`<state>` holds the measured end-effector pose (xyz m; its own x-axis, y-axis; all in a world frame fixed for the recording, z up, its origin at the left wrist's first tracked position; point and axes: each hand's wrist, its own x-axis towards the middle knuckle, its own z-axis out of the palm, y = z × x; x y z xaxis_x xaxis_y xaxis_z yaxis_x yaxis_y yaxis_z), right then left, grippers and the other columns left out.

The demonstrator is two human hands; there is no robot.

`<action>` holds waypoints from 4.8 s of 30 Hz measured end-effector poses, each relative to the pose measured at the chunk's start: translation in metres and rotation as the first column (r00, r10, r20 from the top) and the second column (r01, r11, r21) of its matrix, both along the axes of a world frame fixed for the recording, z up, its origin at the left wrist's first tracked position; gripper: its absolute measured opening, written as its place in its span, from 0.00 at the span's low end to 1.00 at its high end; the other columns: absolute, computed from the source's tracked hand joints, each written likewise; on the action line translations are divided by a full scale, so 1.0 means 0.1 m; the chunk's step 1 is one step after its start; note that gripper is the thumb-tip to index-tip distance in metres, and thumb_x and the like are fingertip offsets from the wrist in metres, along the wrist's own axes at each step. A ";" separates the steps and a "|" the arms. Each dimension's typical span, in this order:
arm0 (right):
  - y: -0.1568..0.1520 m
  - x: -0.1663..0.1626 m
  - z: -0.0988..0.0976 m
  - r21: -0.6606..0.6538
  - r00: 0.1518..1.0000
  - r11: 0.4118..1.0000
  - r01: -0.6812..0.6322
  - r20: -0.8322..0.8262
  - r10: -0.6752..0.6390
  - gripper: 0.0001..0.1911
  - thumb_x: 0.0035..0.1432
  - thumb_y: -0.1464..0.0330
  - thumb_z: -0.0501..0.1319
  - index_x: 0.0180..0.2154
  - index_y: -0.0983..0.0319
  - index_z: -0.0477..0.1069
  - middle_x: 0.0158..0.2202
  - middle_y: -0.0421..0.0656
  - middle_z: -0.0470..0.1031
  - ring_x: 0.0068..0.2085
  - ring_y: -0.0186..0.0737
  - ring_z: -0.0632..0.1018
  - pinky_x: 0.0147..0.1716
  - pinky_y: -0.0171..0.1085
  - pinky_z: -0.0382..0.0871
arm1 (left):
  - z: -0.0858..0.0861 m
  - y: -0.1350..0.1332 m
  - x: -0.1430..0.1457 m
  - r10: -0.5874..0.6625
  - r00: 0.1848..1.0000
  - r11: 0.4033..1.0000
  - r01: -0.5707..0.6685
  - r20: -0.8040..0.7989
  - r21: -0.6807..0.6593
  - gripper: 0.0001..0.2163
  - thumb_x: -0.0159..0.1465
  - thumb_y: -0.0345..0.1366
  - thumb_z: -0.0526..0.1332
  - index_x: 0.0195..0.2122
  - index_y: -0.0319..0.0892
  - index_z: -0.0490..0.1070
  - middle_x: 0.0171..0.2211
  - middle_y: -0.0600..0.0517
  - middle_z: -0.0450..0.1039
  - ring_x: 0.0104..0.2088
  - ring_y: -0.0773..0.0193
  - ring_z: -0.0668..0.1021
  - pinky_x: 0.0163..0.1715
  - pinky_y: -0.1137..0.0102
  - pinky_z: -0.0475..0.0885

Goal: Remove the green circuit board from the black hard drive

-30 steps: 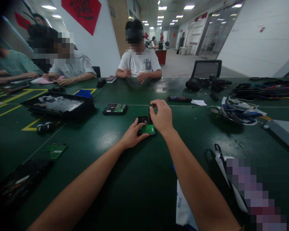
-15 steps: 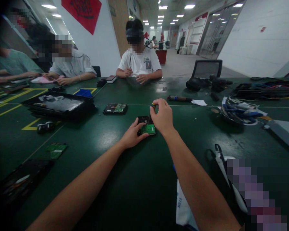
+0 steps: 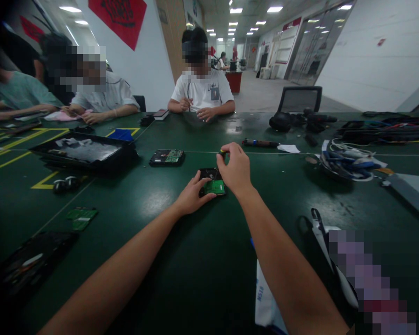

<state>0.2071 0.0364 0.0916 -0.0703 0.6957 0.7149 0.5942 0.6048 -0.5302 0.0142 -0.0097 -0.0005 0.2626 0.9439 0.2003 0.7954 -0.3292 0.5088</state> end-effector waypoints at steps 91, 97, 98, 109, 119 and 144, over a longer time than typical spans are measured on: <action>-0.01 -0.02 -0.01 0.035 0.999 0.999 -0.020 0.050 0.018 0.12 0.62 0.70 0.61 0.47 0.58 0.73 0.47 0.49 0.76 0.49 0.49 0.78 0.51 0.50 0.74 | -0.03 0.02 0.00 -0.009 1.000 1.000 0.009 -0.001 -0.005 0.33 0.66 0.58 0.63 0.66 0.47 0.66 0.76 0.37 0.44 0.73 0.38 0.56 0.68 0.49 0.61; 0.02 0.00 -0.04 0.008 1.000 1.000 -0.022 0.009 0.022 0.08 0.63 0.67 0.63 0.45 0.57 0.71 0.45 0.47 0.79 0.47 0.49 0.79 0.50 0.51 0.75 | -0.02 0.01 0.00 -0.008 1.000 1.000 0.008 0.005 -0.004 0.33 0.66 0.58 0.63 0.67 0.47 0.65 0.76 0.38 0.44 0.73 0.38 0.57 0.68 0.48 0.60; 0.02 0.00 -0.04 0.006 0.999 0.999 -0.034 0.011 0.034 0.08 0.63 0.66 0.62 0.45 0.57 0.71 0.45 0.47 0.79 0.46 0.49 0.79 0.50 0.51 0.75 | -0.02 0.01 0.00 -0.009 1.000 1.000 0.009 0.004 -0.004 0.33 0.65 0.58 0.63 0.67 0.47 0.65 0.76 0.37 0.44 0.73 0.38 0.56 0.68 0.48 0.60; 0.01 -0.01 -0.02 0.015 1.000 1.000 -0.013 -0.010 0.013 0.09 0.61 0.68 0.63 0.44 0.58 0.72 0.45 0.48 0.78 0.47 0.49 0.79 0.49 0.50 0.75 | -0.03 0.01 0.00 -0.001 1.000 1.000 0.001 -0.007 -0.003 0.33 0.66 0.58 0.63 0.67 0.46 0.65 0.75 0.36 0.45 0.73 0.38 0.57 0.67 0.48 0.61; -0.02 0.00 0.01 0.049 0.998 0.999 -0.012 0.055 0.009 0.10 0.62 0.69 0.62 0.46 0.57 0.74 0.48 0.48 0.78 0.51 0.50 0.77 0.52 0.51 0.72 | -0.04 0.02 0.00 -0.005 1.000 1.000 0.005 -0.002 0.001 0.33 0.65 0.59 0.63 0.67 0.47 0.65 0.76 0.37 0.44 0.73 0.39 0.56 0.68 0.47 0.61; -0.04 -0.01 0.03 0.061 0.996 0.998 0.024 0.082 -0.029 0.08 0.62 0.69 0.62 0.44 0.55 0.73 0.46 0.46 0.79 0.52 0.53 0.75 0.56 0.54 0.67 | -0.04 0.02 0.00 -0.001 1.000 1.000 0.001 0.002 -0.003 0.33 0.65 0.58 0.64 0.67 0.47 0.65 0.76 0.38 0.44 0.73 0.39 0.57 0.68 0.47 0.60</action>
